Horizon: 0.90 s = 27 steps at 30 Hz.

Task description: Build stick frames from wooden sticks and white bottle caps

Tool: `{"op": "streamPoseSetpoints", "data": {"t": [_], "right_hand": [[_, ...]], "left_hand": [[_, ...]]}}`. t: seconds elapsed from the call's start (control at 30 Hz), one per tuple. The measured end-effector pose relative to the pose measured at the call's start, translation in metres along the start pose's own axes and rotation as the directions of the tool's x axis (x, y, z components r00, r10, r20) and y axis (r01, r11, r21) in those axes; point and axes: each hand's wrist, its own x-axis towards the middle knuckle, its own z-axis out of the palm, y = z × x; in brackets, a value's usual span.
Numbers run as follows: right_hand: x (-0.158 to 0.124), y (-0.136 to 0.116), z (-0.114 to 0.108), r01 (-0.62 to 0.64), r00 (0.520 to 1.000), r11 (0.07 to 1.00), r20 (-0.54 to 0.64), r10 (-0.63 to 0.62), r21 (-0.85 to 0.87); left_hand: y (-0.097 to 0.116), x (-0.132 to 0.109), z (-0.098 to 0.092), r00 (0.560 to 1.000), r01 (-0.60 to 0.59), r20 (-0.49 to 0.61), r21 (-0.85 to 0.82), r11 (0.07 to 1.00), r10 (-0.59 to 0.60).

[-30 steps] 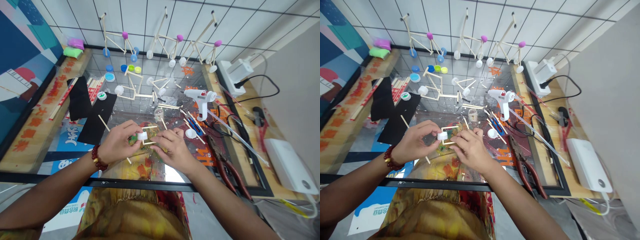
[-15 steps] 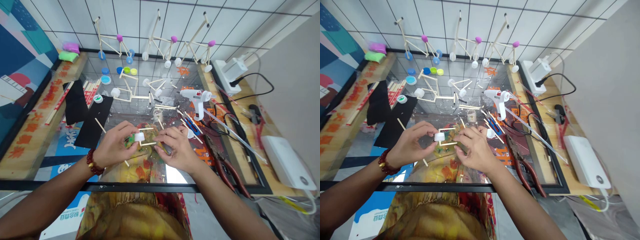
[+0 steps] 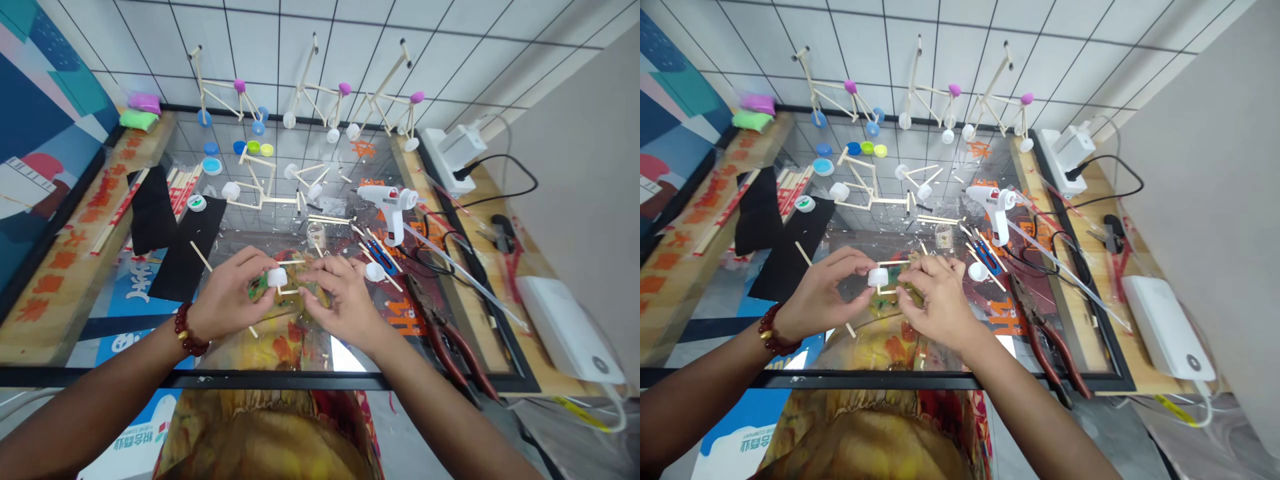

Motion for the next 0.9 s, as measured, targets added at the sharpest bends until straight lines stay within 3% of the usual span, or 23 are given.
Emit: {"op": "streamPoseSetpoints", "data": {"t": [0.13, 0.3, 0.5, 0.63, 0.77, 0.83, 0.9], "right_hand": [[0.003, -0.009, 0.008, -0.025, 0.999, 0.999, 0.032, 0.026, -0.029], [0.005, -0.010, 0.010, -0.075, 0.996, 0.997, 0.053, 0.074, 0.012], [0.008, -0.006, -0.001, -0.034, 0.996, 0.990, -0.080, 0.045, 0.135], [0.019, -0.020, -0.011, 0.075, 0.996, 0.983, -0.061, -0.065, 0.167], [0.037, -0.037, -0.024, 0.212, 0.975, 0.955, 0.020, -0.221, 0.210], [0.041, -0.035, -0.037, 0.183, 0.977, 0.958, -0.148, -0.153, 0.221], [0.040, -0.027, -0.050, 0.115, 0.904, 0.961, -0.428, 0.003, 0.251]], "left_hand": [[0.003, 0.001, -0.001, 0.997, -0.058, -0.047, 0.025, 0.998, 0.059], [0.008, 0.002, -0.005, 0.957, -0.251, -0.145, 0.022, 0.968, 0.251], [0.014, 0.001, -0.010, 0.884, -0.405, -0.276, -0.052, 0.913, 0.377], [0.018, -0.002, -0.012, 0.858, -0.469, -0.281, -0.090, 0.879, 0.429], [0.018, -0.006, -0.013, 0.790, -0.572, -0.271, -0.001, 0.820, 0.551], [0.015, -0.006, -0.015, 0.767, -0.519, -0.382, 0.104, 0.848, 0.516], [0.011, -0.004, -0.018, 0.757, -0.381, -0.517, 0.150, 0.913, 0.400]]}}
